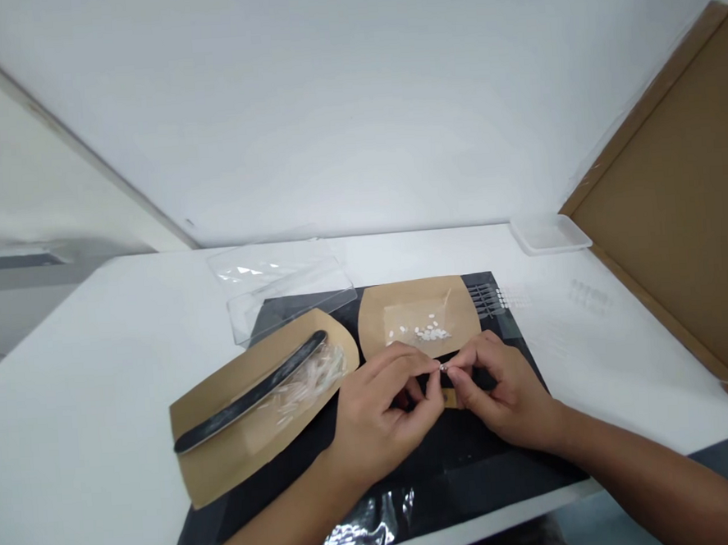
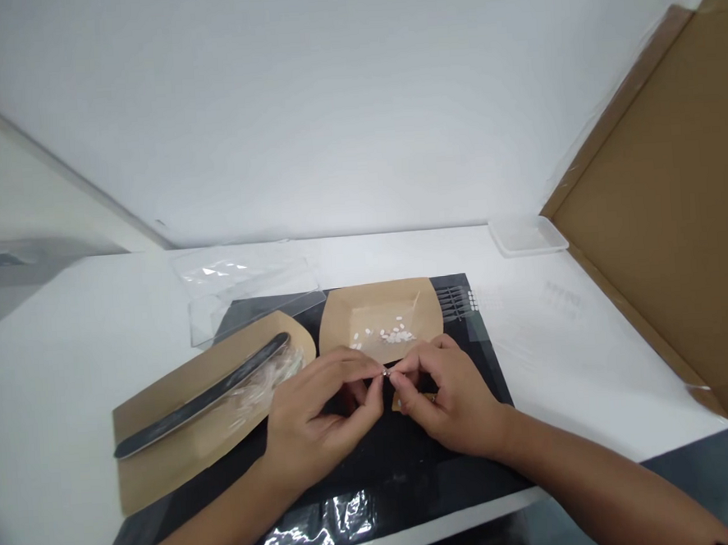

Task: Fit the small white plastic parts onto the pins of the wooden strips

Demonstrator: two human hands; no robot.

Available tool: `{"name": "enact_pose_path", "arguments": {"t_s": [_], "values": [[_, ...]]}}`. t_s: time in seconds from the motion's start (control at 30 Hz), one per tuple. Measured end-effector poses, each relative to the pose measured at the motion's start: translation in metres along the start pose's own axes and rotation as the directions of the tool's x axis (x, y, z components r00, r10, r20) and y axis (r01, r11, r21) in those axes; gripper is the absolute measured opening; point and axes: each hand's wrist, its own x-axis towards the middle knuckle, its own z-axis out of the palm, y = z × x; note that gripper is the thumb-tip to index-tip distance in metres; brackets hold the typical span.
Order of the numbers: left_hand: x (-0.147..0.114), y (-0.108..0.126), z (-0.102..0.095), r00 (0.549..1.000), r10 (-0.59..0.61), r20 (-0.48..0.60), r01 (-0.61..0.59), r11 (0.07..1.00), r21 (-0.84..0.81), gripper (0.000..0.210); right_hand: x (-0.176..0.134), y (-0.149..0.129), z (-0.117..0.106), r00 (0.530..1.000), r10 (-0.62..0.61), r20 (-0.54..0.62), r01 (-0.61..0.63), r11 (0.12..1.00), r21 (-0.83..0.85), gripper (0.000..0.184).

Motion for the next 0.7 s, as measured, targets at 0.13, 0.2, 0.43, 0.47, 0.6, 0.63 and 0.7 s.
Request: {"name": "enact_pose_path", "arguments": {"t_s": [0.13, 0.2, 0.43, 0.47, 0.6, 0.63, 0.7], "values": [[0.0014, 0.0004, 0.0000, 1.000, -0.022, 0.006, 0.022, 1.000, -0.014, 0.009, 0.0007, -0.0014, -0.0006, 1.000, 0.008, 0.018, -0.008, 1.000, 0.007, 0.017], [0.0027, 0.0010, -0.0003, 0.999, -0.039, 0.011, 0.039, 0.999, -0.030, 0.009, 0.0007, -0.0024, -0.0014, 1.000, 0.017, 0.023, -0.018, 1.000, 0.017, 0.017], [0.0052, 0.0034, -0.0032, 0.974, -0.209, 0.087, 0.220, 0.965, -0.144, 0.008, 0.0023, -0.0055, -0.0067, 0.990, 0.101, 0.096, -0.112, 0.987, 0.119, 0.021], [0.0052, 0.0034, -0.0035, 0.969, -0.229, 0.096, 0.242, 0.958, -0.157, 0.009, 0.0026, -0.0057, -0.0074, 0.987, 0.120, 0.111, -0.136, 0.980, 0.147, 0.022], [0.0035, 0.0029, -0.0040, 0.949, -0.286, 0.134, 0.308, 0.933, -0.188, 0.009, 0.0025, -0.0057, -0.0084, 0.972, 0.182, 0.151, -0.215, 0.944, 0.250, 0.022], [0.0028, 0.0026, -0.0039, 0.942, -0.304, 0.142, 0.328, 0.924, -0.198, 0.008, 0.0023, -0.0054, -0.0082, 0.967, 0.197, 0.160, -0.235, 0.933, 0.271, 0.023], [0.0016, 0.0019, -0.0038, 0.926, -0.342, 0.160, 0.372, 0.901, -0.223, 0.008, 0.0017, -0.0045, -0.0080, 0.958, 0.224, 0.181, -0.271, 0.911, 0.310, 0.023]]}}
